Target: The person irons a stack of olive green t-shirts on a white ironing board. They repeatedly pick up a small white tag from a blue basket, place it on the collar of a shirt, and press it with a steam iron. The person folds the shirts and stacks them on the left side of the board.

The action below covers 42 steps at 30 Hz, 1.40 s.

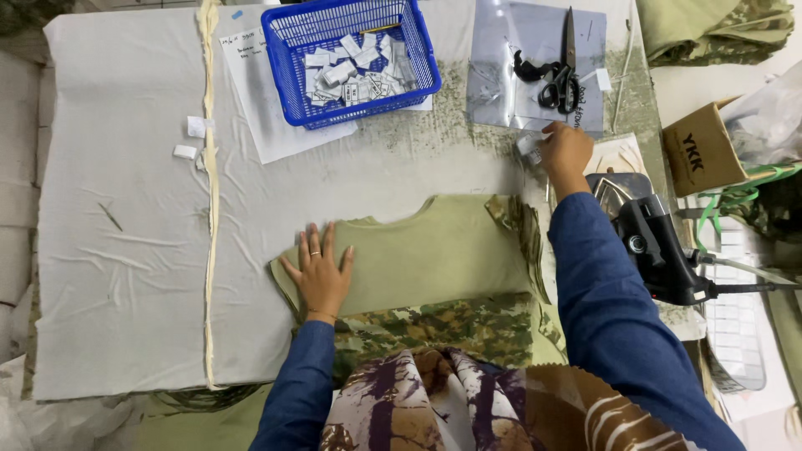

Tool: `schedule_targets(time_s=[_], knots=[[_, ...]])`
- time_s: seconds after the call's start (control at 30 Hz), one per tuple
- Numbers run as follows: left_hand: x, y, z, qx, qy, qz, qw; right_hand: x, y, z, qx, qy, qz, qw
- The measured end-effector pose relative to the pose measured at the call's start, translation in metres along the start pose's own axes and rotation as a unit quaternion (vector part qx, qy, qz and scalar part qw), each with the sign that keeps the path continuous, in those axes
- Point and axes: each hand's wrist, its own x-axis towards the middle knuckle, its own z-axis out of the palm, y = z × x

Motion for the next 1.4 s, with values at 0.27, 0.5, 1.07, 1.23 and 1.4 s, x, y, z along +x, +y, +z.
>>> schedule_targets(time_s=[0.27,0.5,1.07,1.23,1.4], knots=[[0.000,0.064,-0.036,-0.258,-0.086,0.047,0.961,-0.099,-0.089,-0.044,0.272,0.137,-0.116,0.945],[-0.003,0.122,-0.029,-0.681,-0.159,-0.147,0.699,-0.210,-0.172,-0.101,0.565,-0.063,-0.142,0.810],[-0.020,0.064,-0.035,-0.165,-0.062,-0.066,0.982,-0.195,-0.174,-0.075,0.418,-0.280,-0.045,0.863],[-0.017,0.068,-0.046,-0.180,-0.081,-0.100,0.975,-0.195,-0.163,-0.089,0.318,-0.269,-0.060,0.907],[-0.014,0.066,-0.019,-0.117,-0.070,-0.123,0.983,-0.195,-0.163,-0.085,0.329,-0.276,-0.039,0.902]])
